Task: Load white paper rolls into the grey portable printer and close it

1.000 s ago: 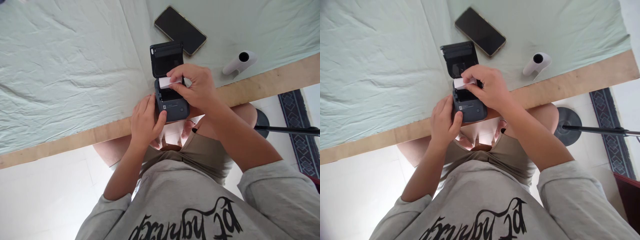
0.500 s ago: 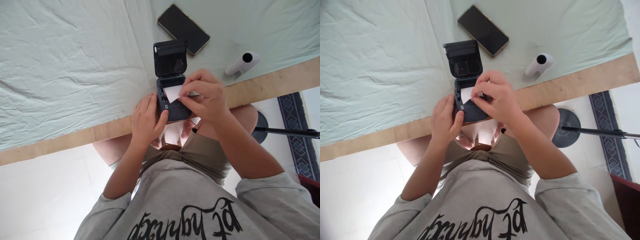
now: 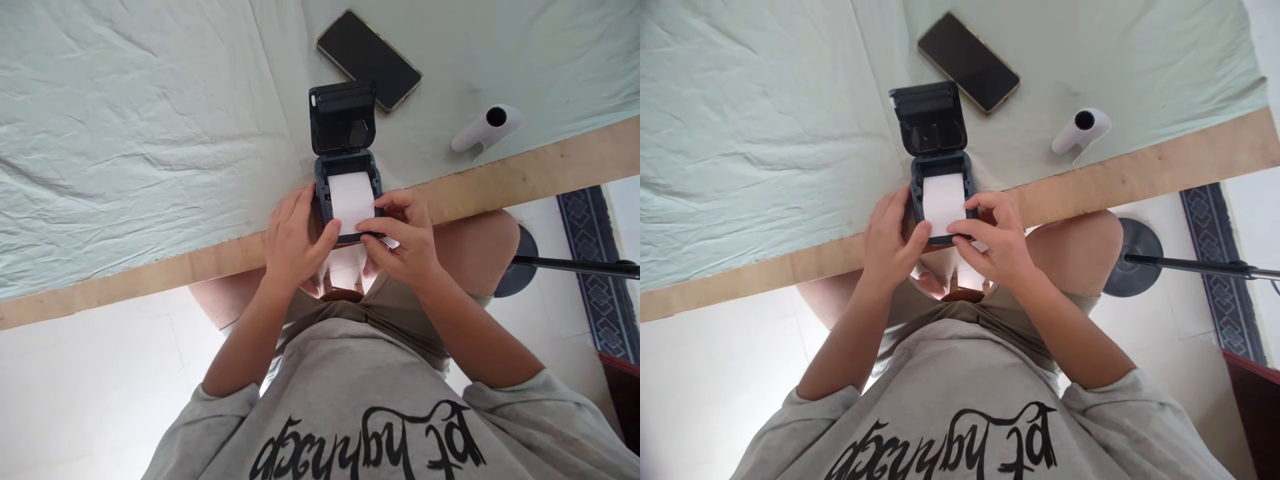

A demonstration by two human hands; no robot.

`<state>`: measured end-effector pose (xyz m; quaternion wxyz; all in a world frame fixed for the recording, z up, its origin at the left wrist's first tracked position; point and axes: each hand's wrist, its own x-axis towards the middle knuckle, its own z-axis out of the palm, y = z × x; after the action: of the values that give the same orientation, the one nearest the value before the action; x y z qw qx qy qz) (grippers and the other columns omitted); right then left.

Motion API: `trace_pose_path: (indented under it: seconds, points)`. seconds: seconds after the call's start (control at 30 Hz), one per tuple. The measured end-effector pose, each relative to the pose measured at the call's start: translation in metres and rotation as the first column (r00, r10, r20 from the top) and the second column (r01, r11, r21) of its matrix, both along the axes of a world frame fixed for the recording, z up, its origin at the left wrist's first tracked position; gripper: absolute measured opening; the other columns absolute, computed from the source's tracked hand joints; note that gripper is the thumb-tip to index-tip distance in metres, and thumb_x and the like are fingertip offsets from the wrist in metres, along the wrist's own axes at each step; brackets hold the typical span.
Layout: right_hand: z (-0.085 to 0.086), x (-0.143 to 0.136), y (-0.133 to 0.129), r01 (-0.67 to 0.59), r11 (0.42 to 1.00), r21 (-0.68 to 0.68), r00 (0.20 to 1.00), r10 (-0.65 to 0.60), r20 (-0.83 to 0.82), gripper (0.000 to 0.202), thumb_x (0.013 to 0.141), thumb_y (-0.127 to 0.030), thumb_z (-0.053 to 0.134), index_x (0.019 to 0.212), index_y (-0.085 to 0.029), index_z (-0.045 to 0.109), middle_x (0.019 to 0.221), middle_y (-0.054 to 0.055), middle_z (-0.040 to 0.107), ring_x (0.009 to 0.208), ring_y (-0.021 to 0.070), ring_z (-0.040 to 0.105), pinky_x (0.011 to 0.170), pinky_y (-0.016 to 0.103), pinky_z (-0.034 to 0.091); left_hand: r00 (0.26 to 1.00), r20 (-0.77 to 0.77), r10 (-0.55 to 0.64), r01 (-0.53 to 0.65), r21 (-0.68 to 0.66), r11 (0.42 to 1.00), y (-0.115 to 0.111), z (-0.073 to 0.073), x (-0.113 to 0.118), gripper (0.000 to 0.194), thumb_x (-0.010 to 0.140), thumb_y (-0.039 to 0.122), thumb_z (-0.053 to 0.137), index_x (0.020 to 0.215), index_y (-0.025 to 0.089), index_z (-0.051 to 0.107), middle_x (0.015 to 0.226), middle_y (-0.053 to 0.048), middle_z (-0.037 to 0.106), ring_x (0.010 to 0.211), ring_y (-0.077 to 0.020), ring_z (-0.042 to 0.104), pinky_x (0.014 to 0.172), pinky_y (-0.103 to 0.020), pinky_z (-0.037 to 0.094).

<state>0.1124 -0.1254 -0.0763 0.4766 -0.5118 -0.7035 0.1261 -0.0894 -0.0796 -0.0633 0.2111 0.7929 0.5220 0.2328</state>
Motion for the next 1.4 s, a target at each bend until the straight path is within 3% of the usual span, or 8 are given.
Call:
trace_pose_path:
  seconds: [0.13, 0.27, 0.4, 0.5, 0.67, 0.77, 1.03, 1.4]
  points:
    - [0.007, 0.008, 0.005, 0.003, 1.0, -0.02, 0.999, -0.004, -0.032, 0.017, 0.086, -0.029, 0.065, 0.102, -0.03, 0.071, 0.114, 0.008, 0.059, 0.1, 0.023, 0.063, 0.081, 0.042, 0.059, 0.999, -0.032, 0.008, -0.007, 0.042, 0.999, -0.001, -0.001, 0.002, 0.072, 0.1, 0.07, 0.033, 0.144, 0.015, 0.052, 0.138, -0.018, 0.063, 0.129, -0.0342, 0.058, 0.11, -0.048, 0.045]
    - [0.024, 0.016, 0.035, 0.051, 0.996, -0.074, 0.996, -0.056, -0.07, 0.028, 0.088, -0.032, 0.057, 0.116, -0.034, 0.056, 0.131, 0.006, 0.058, 0.126, 0.0262, 0.057, 0.101, 0.049, 0.054, 0.999, -0.049, -0.015, 0.018, 0.057, 0.998, -0.002, 0.0, 0.002, 0.07, 0.1, 0.067, 0.036, 0.145, 0.015, 0.05, 0.139, -0.019, 0.062, 0.129, -0.0356, 0.058, 0.109, -0.049, 0.045]
    - [0.033, 0.013, 0.074, 0.024, 0.958, -0.287, 0.991, -0.061, -0.122, 0.046, 0.09, -0.031, 0.053, 0.133, -0.039, 0.037, 0.158, 0.0, 0.043, 0.147, 0.0193, 0.045, 0.114, 0.045, 0.048, 0.997, -0.072, -0.033, 0.037, 0.054, 0.998, -0.002, 0.0, 0.001, 0.07, 0.099, 0.066, 0.037, 0.146, 0.015, 0.048, 0.139, -0.019, 0.061, 0.13, -0.0367, 0.057, 0.108, -0.049, 0.045]
    - [0.032, 0.009, 0.085, -0.038, 0.955, -0.295, 0.982, -0.019, -0.19, 0.043, 0.096, -0.033, 0.042, 0.136, -0.041, 0.03, 0.151, -0.003, 0.052, 0.145, 0.0147, 0.048, 0.118, 0.042, 0.046, 0.997, -0.072, -0.032, 0.038, 0.074, 0.997, -0.002, -0.001, 0.001, 0.075, 0.099, 0.069, 0.033, 0.145, 0.012, 0.049, 0.138, -0.02, 0.061, 0.128, -0.0362, 0.058, 0.108, -0.047, 0.045]
    - [0.027, 0.015, 0.071, 0.064, 0.99, -0.127, 0.933, -0.105, -0.345, 0.027, 0.097, -0.041, 0.046, 0.123, -0.038, 0.051, 0.12, 0.002, 0.063, 0.118, 0.0206, 0.062, 0.109, 0.043, 0.052, 0.997, -0.071, -0.026, 0.033, 0.096, 0.995, -0.003, -0.003, 0.001, 0.079, 0.099, 0.072, 0.027, 0.145, 0.012, 0.049, 0.137, -0.02, 0.062, 0.126, -0.0348, 0.059, 0.106, -0.045, 0.045]
    - [0.019, 0.021, 0.065, 0.01, 0.991, -0.133, 0.914, -0.063, -0.401, 0.023, 0.097, -0.044, 0.052, 0.117, -0.036, 0.058, 0.116, 0.002, 0.064, 0.113, 0.0211, 0.063, 0.104, 0.045, 0.053, 0.997, -0.08, -0.021, 0.029, 0.098, 0.995, -0.002, -0.004, 0.001, 0.081, 0.099, 0.073, 0.025, 0.145, 0.011, 0.049, 0.136, -0.02, 0.063, 0.125, -0.035, 0.06, 0.104, -0.045, 0.045]
    - [0.008, 0.016, 0.065, -0.084, 0.971, -0.223, 0.956, 0.016, -0.293, 0.03, 0.094, -0.052, 0.06, 0.115, -0.03, 0.061, 0.115, 0.002, 0.067, 0.112, 0.0209, 0.066, 0.095, 0.042, 0.057, 0.997, -0.012, -0.074, 0.075, 0.074, 0.994, -0.002, 0.002, -0.001, 0.084, 0.1, 0.072, 0.018, 0.156, 0.012, 0.039, 0.141, -0.02, 0.06, 0.128, -0.034, 0.058, 0.107, -0.044, 0.042]
    - [0.01, 0.02, 0.065, -0.142, 0.943, -0.3, 0.966, 0.066, -0.252, 0.033, 0.093, -0.049, 0.062, 0.12, -0.031, 0.057, 0.13, 0.002, 0.064, 0.122, 0.0228, 0.063, 0.106, 0.05, 0.055, 0.996, -0.029, -0.087, 0.089, 0.12, 0.989, -0.002, 0.002, 0.0, 0.072, 0.1, 0.07, 0.031, 0.148, 0.022, 0.054, 0.136, -0.016, 0.061, 0.122, -0.0323, 0.06, 0.101, -0.044, 0.044]
